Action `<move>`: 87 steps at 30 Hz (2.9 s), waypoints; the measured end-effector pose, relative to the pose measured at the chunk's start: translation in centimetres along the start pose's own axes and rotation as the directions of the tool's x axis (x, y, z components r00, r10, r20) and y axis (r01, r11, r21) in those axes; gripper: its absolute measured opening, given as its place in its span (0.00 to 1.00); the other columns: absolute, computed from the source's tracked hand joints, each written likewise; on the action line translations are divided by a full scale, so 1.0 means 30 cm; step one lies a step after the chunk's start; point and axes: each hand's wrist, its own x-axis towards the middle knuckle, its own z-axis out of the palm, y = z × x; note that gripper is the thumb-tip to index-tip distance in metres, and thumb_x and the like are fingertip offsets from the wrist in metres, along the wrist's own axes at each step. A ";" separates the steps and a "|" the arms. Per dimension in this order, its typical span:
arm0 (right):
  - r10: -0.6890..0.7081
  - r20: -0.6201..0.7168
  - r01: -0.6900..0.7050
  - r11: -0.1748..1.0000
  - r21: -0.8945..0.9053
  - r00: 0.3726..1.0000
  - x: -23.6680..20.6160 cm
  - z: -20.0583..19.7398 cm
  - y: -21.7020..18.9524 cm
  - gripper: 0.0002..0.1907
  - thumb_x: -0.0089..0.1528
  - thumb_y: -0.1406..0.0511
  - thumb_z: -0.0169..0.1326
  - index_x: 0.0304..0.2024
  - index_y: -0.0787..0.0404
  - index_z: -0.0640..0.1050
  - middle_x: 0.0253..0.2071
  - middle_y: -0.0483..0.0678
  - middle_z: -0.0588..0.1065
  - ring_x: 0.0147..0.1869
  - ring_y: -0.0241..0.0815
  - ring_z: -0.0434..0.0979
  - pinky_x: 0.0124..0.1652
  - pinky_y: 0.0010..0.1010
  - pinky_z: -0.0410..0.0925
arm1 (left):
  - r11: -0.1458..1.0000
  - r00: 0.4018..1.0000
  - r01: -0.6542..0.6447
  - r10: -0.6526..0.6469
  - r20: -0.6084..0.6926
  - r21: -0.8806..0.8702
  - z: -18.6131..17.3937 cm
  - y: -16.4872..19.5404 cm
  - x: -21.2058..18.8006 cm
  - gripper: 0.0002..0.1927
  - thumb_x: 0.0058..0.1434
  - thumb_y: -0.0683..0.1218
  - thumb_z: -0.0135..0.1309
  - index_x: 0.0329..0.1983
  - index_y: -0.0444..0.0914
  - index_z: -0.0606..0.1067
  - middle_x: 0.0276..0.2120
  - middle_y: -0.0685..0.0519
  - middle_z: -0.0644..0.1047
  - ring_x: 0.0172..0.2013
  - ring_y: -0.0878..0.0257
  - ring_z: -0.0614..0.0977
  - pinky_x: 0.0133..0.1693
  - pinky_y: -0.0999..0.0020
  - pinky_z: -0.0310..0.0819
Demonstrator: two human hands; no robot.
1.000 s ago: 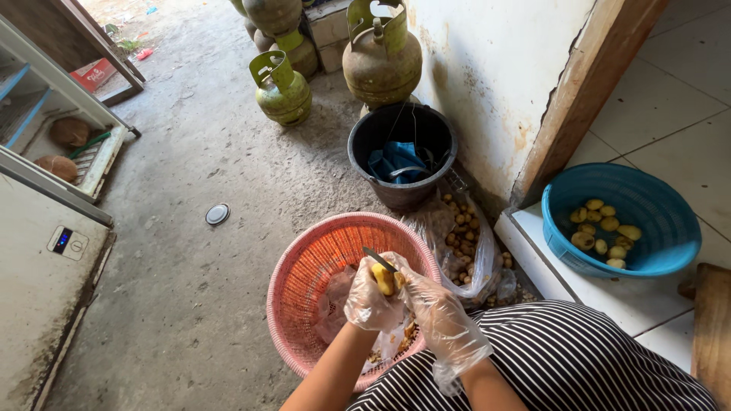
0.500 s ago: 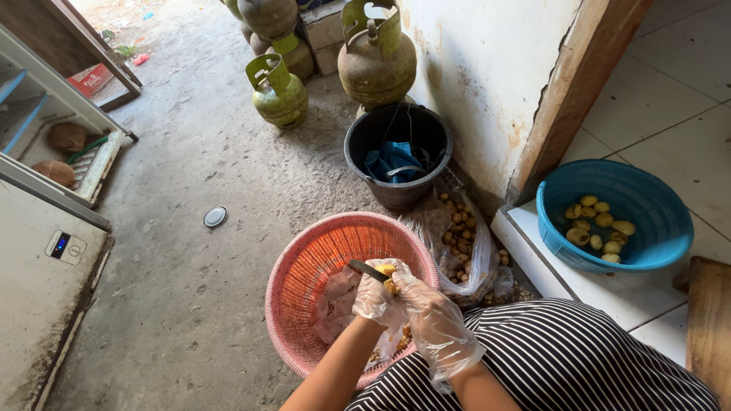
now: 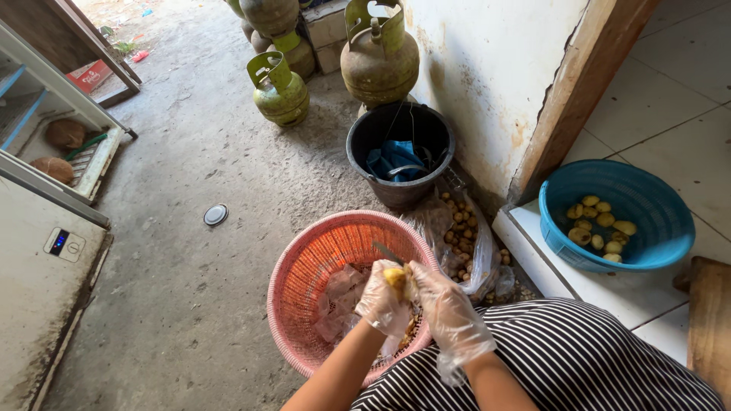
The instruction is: The person sits on a low stool and peels potatoes one at a time with a small knife, letting the peels fall into a pink basket and placing the peeled potatoes into a blue basin. They occasionally reach into a bag of unpeeled potatoes to pick up the next one.
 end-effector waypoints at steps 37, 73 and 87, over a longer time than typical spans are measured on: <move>0.377 0.096 -0.356 0.916 -0.186 0.921 0.033 0.063 -0.061 0.19 0.69 0.68 0.42 0.62 0.61 0.72 0.54 0.52 0.80 0.46 0.42 0.87 0.45 0.21 0.82 | 0.996 0.996 0.044 -0.050 -0.075 -0.080 0.034 0.046 -0.048 0.27 0.70 0.64 0.37 0.28 0.40 0.72 0.22 0.55 0.73 0.19 0.66 0.69 0.25 0.75 0.66; -0.220 -0.084 0.205 0.966 -0.160 0.972 -0.020 0.090 0.051 0.22 0.61 0.74 0.49 0.59 0.69 0.75 0.60 0.59 0.76 0.61 0.50 0.79 0.61 0.34 0.70 | 0.992 0.906 -0.102 0.126 0.405 -0.080 -0.060 0.000 0.147 0.13 0.70 0.50 0.51 0.30 0.42 0.73 0.25 0.56 0.73 0.26 0.63 0.72 0.30 0.70 0.67; -0.173 -0.110 0.151 0.972 -0.180 0.979 -0.033 0.077 -0.006 0.21 0.61 0.74 0.51 0.57 0.69 0.77 0.54 0.60 0.78 0.53 0.52 0.82 0.53 0.36 0.75 | 0.938 0.834 -0.156 0.292 0.467 -0.308 -0.054 -0.033 0.141 0.16 0.79 0.51 0.47 0.33 0.44 0.70 0.27 0.58 0.73 0.26 0.65 0.74 0.29 0.67 0.71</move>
